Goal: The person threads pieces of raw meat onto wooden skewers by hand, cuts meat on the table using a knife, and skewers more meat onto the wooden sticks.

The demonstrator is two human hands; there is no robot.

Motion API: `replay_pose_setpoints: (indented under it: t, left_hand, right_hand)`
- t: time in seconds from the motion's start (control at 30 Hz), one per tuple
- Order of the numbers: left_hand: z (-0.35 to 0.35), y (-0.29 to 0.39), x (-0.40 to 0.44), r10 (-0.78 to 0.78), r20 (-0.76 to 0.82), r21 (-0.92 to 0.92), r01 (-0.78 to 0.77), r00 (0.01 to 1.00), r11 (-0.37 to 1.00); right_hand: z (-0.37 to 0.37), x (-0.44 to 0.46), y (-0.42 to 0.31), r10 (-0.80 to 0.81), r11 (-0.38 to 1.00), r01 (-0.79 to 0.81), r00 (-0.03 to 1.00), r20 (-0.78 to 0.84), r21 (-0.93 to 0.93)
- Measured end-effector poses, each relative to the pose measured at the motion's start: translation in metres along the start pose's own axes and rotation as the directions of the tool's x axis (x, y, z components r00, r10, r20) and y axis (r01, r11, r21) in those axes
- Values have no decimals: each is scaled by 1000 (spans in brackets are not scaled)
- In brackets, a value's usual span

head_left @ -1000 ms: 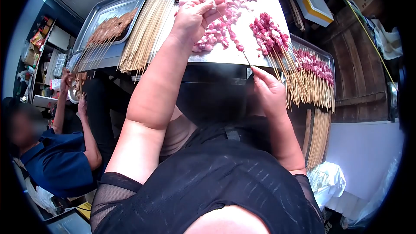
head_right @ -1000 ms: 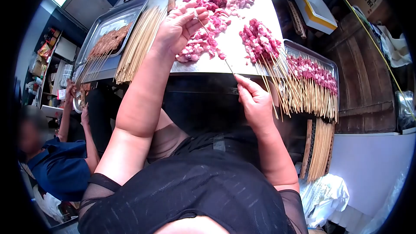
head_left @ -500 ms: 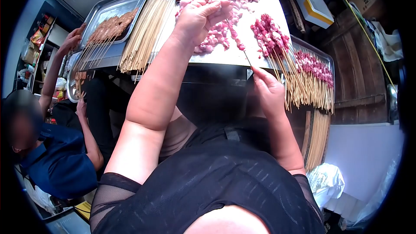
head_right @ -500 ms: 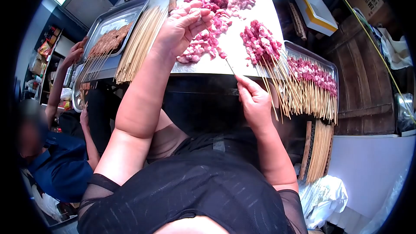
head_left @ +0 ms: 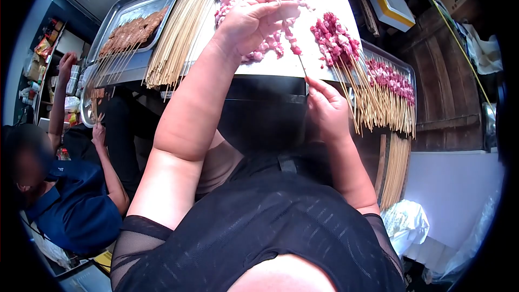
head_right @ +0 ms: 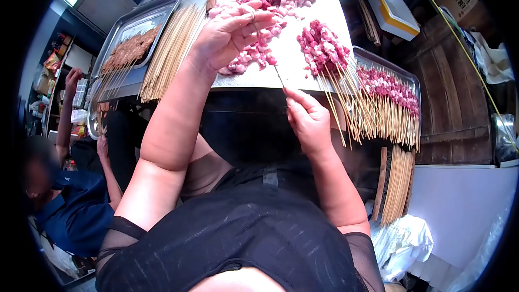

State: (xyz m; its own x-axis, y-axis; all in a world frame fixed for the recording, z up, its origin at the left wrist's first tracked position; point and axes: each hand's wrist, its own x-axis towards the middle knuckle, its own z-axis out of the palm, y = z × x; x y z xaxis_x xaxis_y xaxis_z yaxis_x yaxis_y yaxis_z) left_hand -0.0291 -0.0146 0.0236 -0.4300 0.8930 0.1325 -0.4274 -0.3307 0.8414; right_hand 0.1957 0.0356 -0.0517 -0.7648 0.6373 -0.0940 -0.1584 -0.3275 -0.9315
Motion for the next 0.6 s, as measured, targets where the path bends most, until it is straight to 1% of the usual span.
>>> replay_pose_setpoints:
  t: [0.03,0.07,0.1,0.13,0.17,0.2,0.27,0.3,0.33,0.4,0.43,0.47,0.53,0.6]
  left_hand:
    - [3,1,-2,-8,-8,6,8,1000,1000]
    - [2,2,-2,-10,-10,6,10,1000,1000]
    - [0,3,-1,-24,30,-94,27,999,995]
    - [-2,4,0,-36,71,-192,49,997,980]
    - [-6,0,3,-27,8,-172,28,1000,985]
    - [-2,0,1,-31,5,-175,32,1000,984]
    - [7,0,-1,61,-98,63,-55,993,997]
    - [4,-1,1,67,-61,33,-65,996,997]
    - [2,-3,2,65,-60,32,-63,996,997]
    - [1,-3,3,0,-29,-37,-1,1000,999]
    - [2,-3,2,0,-28,-36,-1,1000,999]
    - [5,-6,1,-18,-9,-7,18,1000,1000]
    - [10,-12,-1,-38,9,22,38,999,999]
    - [13,-17,-1,-96,88,194,78,991,978]
  right_hand:
    - [0,1,0,2,1000,-2,1000,0,-1]
    - [-1,3,0,-51,996,50,999,-10,-75]
    - [-2,4,0,-105,984,101,994,-17,-149]
    - [-2,5,0,-101,984,97,995,-19,-147]
    - [-2,5,-1,-135,975,133,991,4,-176]
    - [-1,4,-1,-165,964,168,986,28,-204]
    - [1,4,-3,-145,967,143,989,4,-209]
    - [2,4,-3,-140,969,141,990,16,-201]
    - [2,4,-4,-136,971,139,990,28,-193]
    - [4,3,-5,-110,980,113,994,25,-166]
    - [5,3,-6,-85,987,87,996,24,-138]
    - [5,3,-5,-86,987,88,996,24,-137]
    - [3,3,-3,-72,996,72,997,10,-44]
    - [-1,2,-6,-76,996,76,997,-8,-40]
